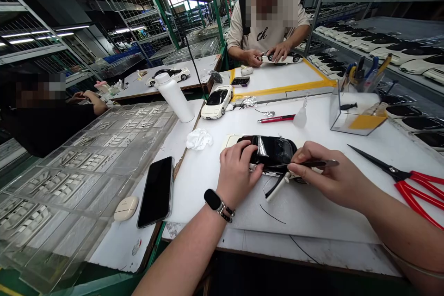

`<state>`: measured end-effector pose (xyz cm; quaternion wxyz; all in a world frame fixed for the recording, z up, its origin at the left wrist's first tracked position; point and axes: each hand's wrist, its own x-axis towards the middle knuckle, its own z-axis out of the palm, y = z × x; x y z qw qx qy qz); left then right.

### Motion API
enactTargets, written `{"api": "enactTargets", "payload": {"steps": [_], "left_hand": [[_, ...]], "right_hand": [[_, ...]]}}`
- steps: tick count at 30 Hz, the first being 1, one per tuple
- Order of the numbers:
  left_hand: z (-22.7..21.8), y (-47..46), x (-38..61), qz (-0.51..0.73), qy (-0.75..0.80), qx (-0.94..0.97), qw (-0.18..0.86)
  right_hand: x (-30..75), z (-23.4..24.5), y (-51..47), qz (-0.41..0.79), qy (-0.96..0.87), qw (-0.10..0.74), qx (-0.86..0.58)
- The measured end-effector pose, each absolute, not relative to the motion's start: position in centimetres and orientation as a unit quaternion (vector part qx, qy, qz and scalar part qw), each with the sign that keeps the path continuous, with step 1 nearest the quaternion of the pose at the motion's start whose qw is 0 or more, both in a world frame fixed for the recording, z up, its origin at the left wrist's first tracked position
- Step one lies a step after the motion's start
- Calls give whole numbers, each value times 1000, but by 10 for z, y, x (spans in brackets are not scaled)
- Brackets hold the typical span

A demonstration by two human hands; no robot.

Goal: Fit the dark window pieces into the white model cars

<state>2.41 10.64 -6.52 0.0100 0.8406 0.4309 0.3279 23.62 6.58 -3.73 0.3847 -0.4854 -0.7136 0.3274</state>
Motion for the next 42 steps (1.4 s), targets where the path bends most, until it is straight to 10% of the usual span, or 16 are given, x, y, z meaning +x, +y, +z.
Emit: {"api": "enactTargets", "payload": {"steps": [42], "left_hand": [[-64,105,25,314,443,840,-7]], "right_hand": [[231,-43,67,316,-727,385,-472]]}}
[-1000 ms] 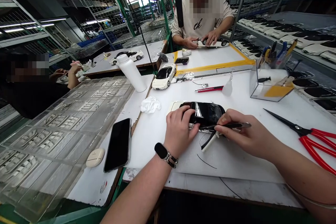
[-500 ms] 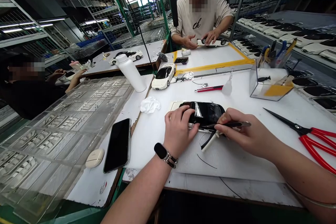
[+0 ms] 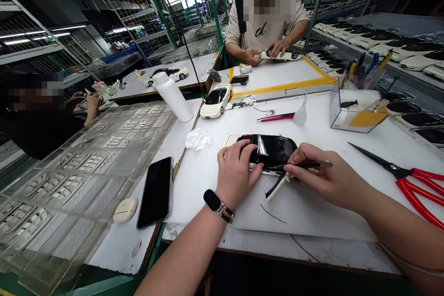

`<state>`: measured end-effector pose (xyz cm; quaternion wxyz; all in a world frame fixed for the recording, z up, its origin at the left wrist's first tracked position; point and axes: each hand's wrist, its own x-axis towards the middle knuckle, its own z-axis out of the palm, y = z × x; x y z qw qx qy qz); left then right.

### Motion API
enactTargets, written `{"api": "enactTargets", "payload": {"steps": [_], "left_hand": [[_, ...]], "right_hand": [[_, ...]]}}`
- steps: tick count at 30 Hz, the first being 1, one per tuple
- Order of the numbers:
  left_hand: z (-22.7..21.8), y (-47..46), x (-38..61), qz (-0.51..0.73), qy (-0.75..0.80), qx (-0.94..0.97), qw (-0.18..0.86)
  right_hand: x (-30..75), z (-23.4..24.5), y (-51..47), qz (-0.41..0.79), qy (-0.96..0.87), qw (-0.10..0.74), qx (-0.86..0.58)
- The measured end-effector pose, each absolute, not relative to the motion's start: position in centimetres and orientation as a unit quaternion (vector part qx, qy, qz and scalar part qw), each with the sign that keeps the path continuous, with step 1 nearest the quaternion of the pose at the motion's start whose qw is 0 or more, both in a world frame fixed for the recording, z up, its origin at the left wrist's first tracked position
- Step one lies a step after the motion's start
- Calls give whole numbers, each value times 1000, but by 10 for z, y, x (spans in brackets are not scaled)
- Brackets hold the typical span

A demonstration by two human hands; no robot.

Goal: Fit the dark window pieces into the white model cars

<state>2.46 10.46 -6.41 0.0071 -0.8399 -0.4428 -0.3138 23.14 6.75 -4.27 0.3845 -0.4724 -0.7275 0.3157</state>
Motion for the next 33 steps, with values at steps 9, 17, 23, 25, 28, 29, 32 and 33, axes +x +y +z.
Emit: {"api": "enactTargets", "payload": {"steps": [9,17,23,25,28,29,32,33], "left_hand": [[-64,105,24,-315,-442,-840,2],[-64,105,24,-314,-441,-841,5],[-64,105,25,-312,-442,-841,3],[-64,105,25,-312,-441,-841,4],[-65,105,24,-312,-441,-841,4],[-65,105,24,-312,-442,-841,4],[-64,105,24,-311,-442,-841,3],[-64,105,24,-312,-443,-841,1]], "right_hand": [[231,-42,67,314,-725,393,-471],[231,-43,67,309,-728,392,-471],[232,-43,67,313,-728,390,-468],[232,-43,67,316,-728,390,-466],[231,-42,68,313,-730,390,-465],[231,-42,68,310,-731,390,-465],[228,-41,67,297,-735,387,-470],[227,-41,66,292,-735,384,-476]]}}
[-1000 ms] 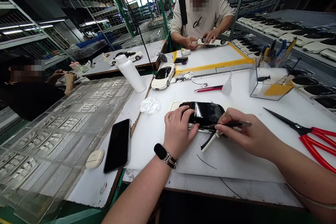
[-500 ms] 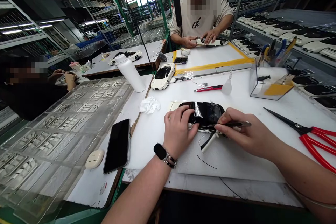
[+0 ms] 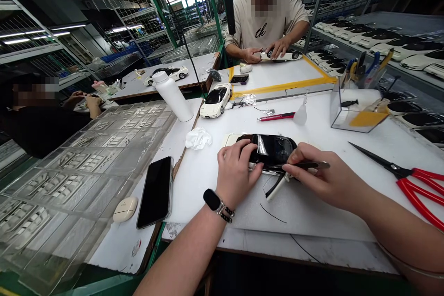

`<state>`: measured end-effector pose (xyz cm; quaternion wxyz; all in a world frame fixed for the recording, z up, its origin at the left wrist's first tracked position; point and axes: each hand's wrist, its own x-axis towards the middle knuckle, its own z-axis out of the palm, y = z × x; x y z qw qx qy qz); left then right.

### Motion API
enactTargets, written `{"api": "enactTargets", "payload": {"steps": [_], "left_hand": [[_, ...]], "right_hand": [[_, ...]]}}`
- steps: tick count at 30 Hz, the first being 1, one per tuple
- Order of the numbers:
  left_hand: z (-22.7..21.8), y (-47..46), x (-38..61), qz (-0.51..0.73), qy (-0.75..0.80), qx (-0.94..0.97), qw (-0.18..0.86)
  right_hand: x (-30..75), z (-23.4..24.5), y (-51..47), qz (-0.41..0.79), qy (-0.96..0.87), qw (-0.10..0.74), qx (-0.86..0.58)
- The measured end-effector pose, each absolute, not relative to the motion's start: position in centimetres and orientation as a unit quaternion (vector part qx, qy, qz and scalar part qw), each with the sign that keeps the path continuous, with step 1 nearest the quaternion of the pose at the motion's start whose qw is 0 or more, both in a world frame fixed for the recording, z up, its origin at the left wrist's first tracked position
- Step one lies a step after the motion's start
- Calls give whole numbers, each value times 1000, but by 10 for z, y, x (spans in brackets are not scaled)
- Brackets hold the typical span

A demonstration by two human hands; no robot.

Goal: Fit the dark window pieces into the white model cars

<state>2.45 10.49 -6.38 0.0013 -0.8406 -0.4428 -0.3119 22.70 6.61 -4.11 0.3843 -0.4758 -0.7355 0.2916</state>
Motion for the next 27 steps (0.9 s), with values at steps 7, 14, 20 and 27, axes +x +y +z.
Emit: {"api": "enactTargets", "payload": {"steps": [7,14,20,27], "left_hand": [[-65,106,24,-330,-436,-837,-32],[-68,107,23,-350,-432,-830,-54],[-68,106,23,-349,-431,-830,-59],[-65,105,22,-343,-427,-834,-66]], "right_hand": [[211,-40,68,242,-695,397,-548],[199,-40,78,233,-674,396,-578],[192,-42,78,202,-706,362,-574],[201,-47,73,246,-652,444,-563]]}}
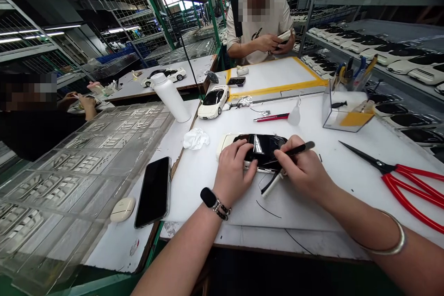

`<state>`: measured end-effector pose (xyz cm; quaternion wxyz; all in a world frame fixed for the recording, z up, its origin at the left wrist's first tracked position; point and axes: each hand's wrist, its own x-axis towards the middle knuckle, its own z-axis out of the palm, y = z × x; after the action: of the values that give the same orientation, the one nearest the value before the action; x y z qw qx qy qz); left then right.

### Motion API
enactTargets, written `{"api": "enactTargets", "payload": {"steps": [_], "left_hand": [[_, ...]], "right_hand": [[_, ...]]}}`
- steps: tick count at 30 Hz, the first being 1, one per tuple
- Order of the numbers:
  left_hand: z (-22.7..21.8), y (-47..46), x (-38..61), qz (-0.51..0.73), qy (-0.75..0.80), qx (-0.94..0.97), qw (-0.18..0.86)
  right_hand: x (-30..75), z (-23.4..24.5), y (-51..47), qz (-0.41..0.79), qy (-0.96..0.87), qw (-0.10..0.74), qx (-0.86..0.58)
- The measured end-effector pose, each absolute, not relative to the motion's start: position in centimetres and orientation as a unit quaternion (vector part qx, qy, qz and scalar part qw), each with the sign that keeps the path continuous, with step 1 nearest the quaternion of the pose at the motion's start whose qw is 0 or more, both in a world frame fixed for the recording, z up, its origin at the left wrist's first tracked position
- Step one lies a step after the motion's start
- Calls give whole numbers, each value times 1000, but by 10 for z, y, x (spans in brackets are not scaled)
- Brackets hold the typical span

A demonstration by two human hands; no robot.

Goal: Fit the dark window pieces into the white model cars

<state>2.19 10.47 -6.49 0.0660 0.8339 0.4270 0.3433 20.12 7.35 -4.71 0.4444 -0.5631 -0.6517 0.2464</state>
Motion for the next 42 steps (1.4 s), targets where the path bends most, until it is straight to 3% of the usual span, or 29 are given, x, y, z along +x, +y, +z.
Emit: {"api": "enactTargets", "payload": {"steps": [20,30,36,42], "left_hand": [[-65,105,22,339,431,833,71],[-65,105,22,340,425,837,64],[-64,104,22,350,424,832,72],[-64,104,22,354,422,831,71]], "right_hand": [[202,-51,73,245,-660,442,-556],[196,-46,76,216,-710,400,-537],[201,-52,72,252,-644,467,-551],[202,-53,72,228,-664,458,-545]]}}
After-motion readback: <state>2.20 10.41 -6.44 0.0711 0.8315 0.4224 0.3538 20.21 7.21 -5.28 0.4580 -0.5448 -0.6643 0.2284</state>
